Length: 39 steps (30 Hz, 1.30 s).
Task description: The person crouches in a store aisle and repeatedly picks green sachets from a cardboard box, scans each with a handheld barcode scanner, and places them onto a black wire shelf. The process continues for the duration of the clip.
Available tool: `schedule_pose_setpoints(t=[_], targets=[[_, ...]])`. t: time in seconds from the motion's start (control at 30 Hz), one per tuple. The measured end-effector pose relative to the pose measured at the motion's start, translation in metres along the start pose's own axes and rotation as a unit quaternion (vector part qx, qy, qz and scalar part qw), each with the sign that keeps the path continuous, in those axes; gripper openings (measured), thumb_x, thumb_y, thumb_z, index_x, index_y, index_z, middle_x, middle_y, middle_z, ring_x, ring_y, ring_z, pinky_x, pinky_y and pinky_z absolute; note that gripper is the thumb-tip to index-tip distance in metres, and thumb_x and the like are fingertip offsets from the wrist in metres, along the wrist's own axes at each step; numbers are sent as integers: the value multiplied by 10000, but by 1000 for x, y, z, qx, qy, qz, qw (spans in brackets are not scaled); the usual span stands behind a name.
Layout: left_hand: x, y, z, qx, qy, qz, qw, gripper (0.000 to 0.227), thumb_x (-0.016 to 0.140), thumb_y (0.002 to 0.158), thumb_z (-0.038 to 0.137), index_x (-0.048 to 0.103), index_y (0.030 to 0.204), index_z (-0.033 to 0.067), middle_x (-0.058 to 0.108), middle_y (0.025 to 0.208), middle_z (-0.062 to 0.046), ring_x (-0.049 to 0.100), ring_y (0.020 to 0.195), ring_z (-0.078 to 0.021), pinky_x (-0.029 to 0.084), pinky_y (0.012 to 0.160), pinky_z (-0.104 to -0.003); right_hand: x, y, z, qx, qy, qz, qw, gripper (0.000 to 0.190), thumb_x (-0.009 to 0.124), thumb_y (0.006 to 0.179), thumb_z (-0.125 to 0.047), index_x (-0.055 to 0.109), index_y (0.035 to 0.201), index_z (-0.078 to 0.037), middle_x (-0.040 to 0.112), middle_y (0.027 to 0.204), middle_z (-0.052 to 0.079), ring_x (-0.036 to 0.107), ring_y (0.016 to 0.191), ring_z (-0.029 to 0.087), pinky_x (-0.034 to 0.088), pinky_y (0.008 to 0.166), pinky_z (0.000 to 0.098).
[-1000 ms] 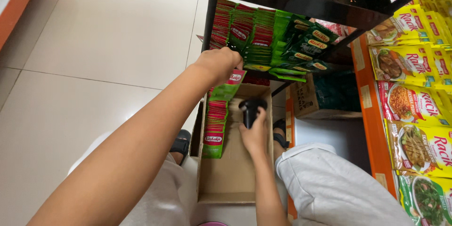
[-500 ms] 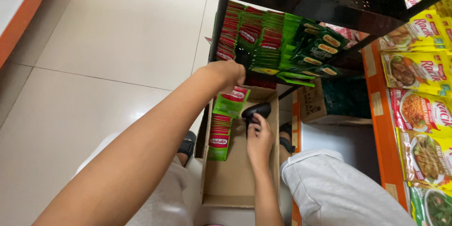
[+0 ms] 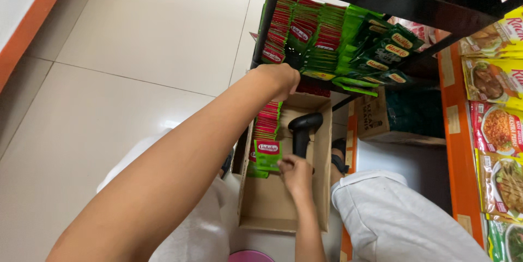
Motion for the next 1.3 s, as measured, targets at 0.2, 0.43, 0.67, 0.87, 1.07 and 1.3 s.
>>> schedule_pose_setpoints(t=[0.2, 0.43, 0.67, 0.87, 1.07, 1.3], targets=[[3, 1, -2, -12, 12, -30, 999, 287, 666, 875, -5, 754, 1069, 187, 722, 1095, -149, 710, 1018, -369, 609, 798, -511, 34, -11, 32, 59, 114, -41, 991, 127, 788, 848, 8, 824, 953, -54, 759, 756, 178, 717, 569, 207, 627, 524, 303], [19, 21, -12, -5, 22, -32, 999, 246, 661, 894, 22, 722, 1088, 159, 713, 1063, -155, 708, 962, -368, 607, 762, -524, 24, -20, 5, 41, 116, -33, 992, 187, 790, 823, 66, 786, 990, -16, 769, 848, 176, 717, 629, 205, 641, 526, 316], [18, 9, -7, -12, 43, -57, 997, 357, 687, 869, 10, 697, 1212, 110, 709, 1172, -181, 697, 1072, -383, 606, 822, -517, 36, -19, 20, 20, 35, -21, 999, 172, 832, 804, -48, 795, 936, -151, 796, 847, 83, 764, 743, 218, 628, 710, 367], [20, 9, -5, -13, 65, -78, 995, 439, 699, 844, 19, 681, 1273, 110, 703, 1217, -179, 688, 1111, -382, 603, 850, -521, 33, -27, 5, 13, 39, -14, 999, 187, 808, 815, -13, 755, 971, -101, 782, 839, 116, 755, 734, 223, 623, 712, 361], [23, 10, -5, -10, 69, -79, 994, 559, 715, 821, 22, 625, 1369, 83, 694, 1252, -193, 684, 1130, -391, 603, 859, -518, 25, -25, 3, 6, -21, 32, 999, 155, 836, 798, -99, 728, 894, -157, 800, 848, 57, 781, 802, 216, 612, 781, 365], [25, 16, -8, -15, 73, -77, 994, 560, 716, 816, 25, 625, 1366, 74, 696, 1242, -191, 690, 1111, -386, 609, 834, -516, 27, -34, 1, 30, 37, 17, 999, 127, 824, 816, -74, 706, 845, -113, 789, 806, 69, 782, 737, 178, 604, 764, 332]])
Point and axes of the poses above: each hand's wrist, its own y-axis towards the middle knuckle, its own x-axis out of the palm, z = x × y, the point moved 8 cm from there along y, towards the middle knuckle
